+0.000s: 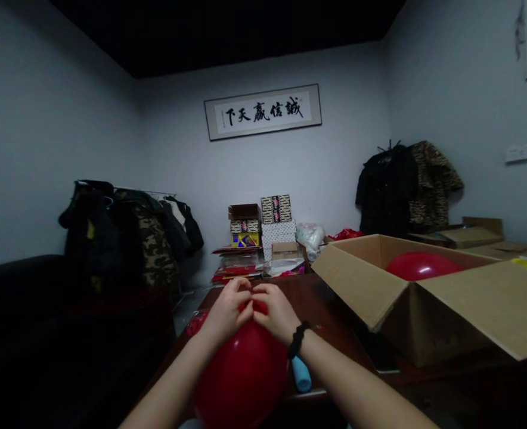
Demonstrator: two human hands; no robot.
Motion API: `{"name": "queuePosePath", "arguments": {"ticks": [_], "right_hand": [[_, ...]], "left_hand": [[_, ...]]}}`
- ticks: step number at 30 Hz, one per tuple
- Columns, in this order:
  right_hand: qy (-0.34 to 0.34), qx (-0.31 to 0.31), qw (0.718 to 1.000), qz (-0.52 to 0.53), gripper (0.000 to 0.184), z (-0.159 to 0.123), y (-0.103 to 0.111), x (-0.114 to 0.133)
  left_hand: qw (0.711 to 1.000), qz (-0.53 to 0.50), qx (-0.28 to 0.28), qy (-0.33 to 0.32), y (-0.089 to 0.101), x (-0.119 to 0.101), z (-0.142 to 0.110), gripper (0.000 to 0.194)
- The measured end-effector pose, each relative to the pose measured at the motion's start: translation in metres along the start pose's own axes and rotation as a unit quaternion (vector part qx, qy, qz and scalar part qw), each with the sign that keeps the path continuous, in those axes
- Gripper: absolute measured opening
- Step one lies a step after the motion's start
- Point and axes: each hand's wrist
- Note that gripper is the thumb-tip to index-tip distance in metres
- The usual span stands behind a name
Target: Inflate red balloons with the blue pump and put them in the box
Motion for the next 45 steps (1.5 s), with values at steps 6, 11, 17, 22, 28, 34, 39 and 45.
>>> {"name": "queuePosePath", "arguments": {"ticks": [6,11,17,22,28,34,39,45], "right_hand": [[0.07,-0.097,0.993,0.015,0.007,-0.008,-0.003,0.011],[0.149,-0.086,0.982,-0.083,0.005,-0.021,0.023,0.02],[0.211,-0.025,0.954,-0.21,0.011,-0.037,0.03,0.032],[0.188,-0.023,0.957,-0.221,0.012,-0.037,0.024,0.033],[0.162,-0.041,0.965,-0.201,0.011,-0.033,0.027,0.036],[0.14,-0.01,0.978,-0.153,0.02,-0.029,0.028,0.034],[0.124,-0.001,0.981,-0.152,0.014,-0.031,0.025,0.028],[0.107,0.022,0.982,-0.156,0.012,-0.033,0.032,0.032]], "left_hand": [[0.998,-0.016,-0.016,-0.05,0.03,-0.023,0.004,0.011],[0.995,0.042,0.035,-0.082,0.047,-0.028,-0.003,0.01],[0.992,-0.014,0.091,-0.084,0.045,-0.035,-0.011,0.009],[0.996,-0.036,0.069,-0.035,0.03,-0.038,-0.015,0.01],[0.999,-0.041,0.004,-0.004,0.026,-0.033,-0.029,0.052],[0.989,0.09,0.046,-0.105,0.031,-0.045,-0.026,0.067],[0.979,0.15,0.063,-0.121,0.028,-0.048,-0.015,0.035],[0.979,0.126,0.068,-0.148,0.029,-0.037,-0.013,0.022]]}}
Point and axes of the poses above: each hand's wrist, its own z-axis towards the middle knuckle, its own y-axis out of the back of the hand, x = y × z, and after that the axes turned 8 degrees about -y, right-handed
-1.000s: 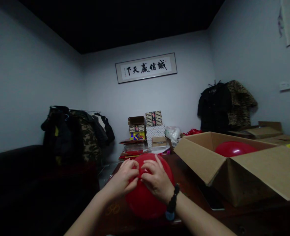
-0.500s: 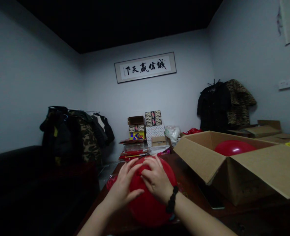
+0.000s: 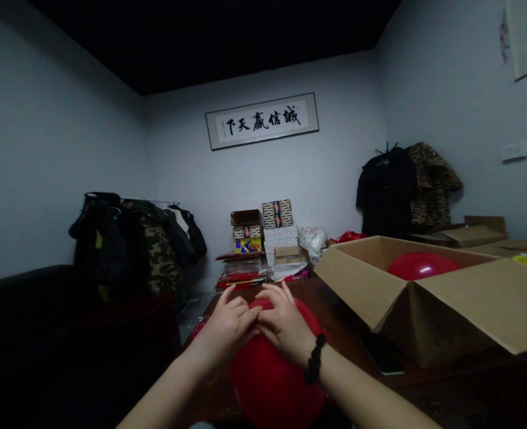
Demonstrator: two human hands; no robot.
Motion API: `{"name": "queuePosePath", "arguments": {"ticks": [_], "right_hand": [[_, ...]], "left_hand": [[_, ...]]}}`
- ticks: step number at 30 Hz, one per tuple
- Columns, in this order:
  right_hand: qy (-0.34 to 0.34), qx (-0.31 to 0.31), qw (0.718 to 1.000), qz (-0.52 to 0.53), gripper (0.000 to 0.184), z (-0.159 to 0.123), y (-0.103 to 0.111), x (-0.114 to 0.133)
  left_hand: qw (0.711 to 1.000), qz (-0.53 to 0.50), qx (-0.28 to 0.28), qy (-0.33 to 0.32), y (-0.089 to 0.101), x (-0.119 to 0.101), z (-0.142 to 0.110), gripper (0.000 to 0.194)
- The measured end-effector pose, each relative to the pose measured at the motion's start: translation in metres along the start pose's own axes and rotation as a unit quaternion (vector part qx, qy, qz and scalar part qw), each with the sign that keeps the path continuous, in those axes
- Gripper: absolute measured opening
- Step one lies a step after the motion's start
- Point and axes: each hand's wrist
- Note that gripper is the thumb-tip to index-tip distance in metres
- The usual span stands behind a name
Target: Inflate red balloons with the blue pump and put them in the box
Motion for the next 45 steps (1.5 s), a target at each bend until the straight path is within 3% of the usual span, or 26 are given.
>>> {"name": "queuePosePath", "arguments": {"ticks": [3,7,12,16,21,25,29,34,38,39,42,45], "right_hand": [[0.005,-0.003,1.0,0.006,0.011,-0.001,0.004,0.001],[0.012,-0.022,1.0,0.001,0.009,-0.003,0.01,0.001],[0.04,-0.047,0.998,-0.025,0.01,-0.005,0.013,0.004],[0.047,-0.079,0.993,-0.074,0.013,-0.005,0.007,0.003],[0.049,-0.111,0.987,-0.107,0.015,-0.007,-0.004,-0.009],[0.034,-0.102,0.99,-0.085,0.014,-0.008,-0.012,-0.023],[0.025,-0.094,0.993,-0.068,0.015,-0.002,-0.025,-0.037],[0.039,-0.075,0.993,-0.084,0.019,0.023,-0.042,-0.063],[0.007,0.003,0.994,-0.111,0.063,0.045,-0.044,-0.095],[-0.008,0.007,0.994,-0.112,0.065,0.047,-0.043,-0.106],[-0.077,0.01,0.989,-0.122,0.047,0.034,-0.045,-0.148],[-0.157,0.037,0.977,-0.138,0.032,0.0,-0.05,-0.192]], "left_hand": [[1.0,-0.019,-0.009,-0.008,0.007,0.005,0.0,0.014],[0.997,-0.073,-0.007,0.008,0.018,0.007,-0.002,0.018],[0.98,-0.158,-0.052,0.112,0.016,0.0,-0.004,0.019],[0.968,-0.158,-0.083,0.177,0.005,-0.007,-0.001,0.023],[0.985,-0.064,-0.079,0.136,-0.003,-0.011,0.004,0.012],[0.991,-0.029,-0.076,0.102,-0.006,-0.011,0.002,0.01],[0.99,-0.002,-0.089,0.107,-0.02,-0.009,0.003,0.012],[0.988,0.022,-0.095,0.115,-0.049,0.011,0.012,0.013],[0.989,0.042,-0.077,0.122,-0.073,0.043,0.016,0.008],[0.988,0.048,-0.073,0.125,-0.079,0.051,0.016,0.008],[0.989,0.054,-0.055,0.128,-0.095,0.07,0.011,0.008],[0.991,0.057,-0.04,0.118,-0.108,0.077,0.007,0.008]]}}
Point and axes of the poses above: each hand's wrist, its own z-axis towards the middle knuckle, its own y-axis out of the back of the hand, x = y × z, and after that the axes turned 8 degrees about -y, right-handed
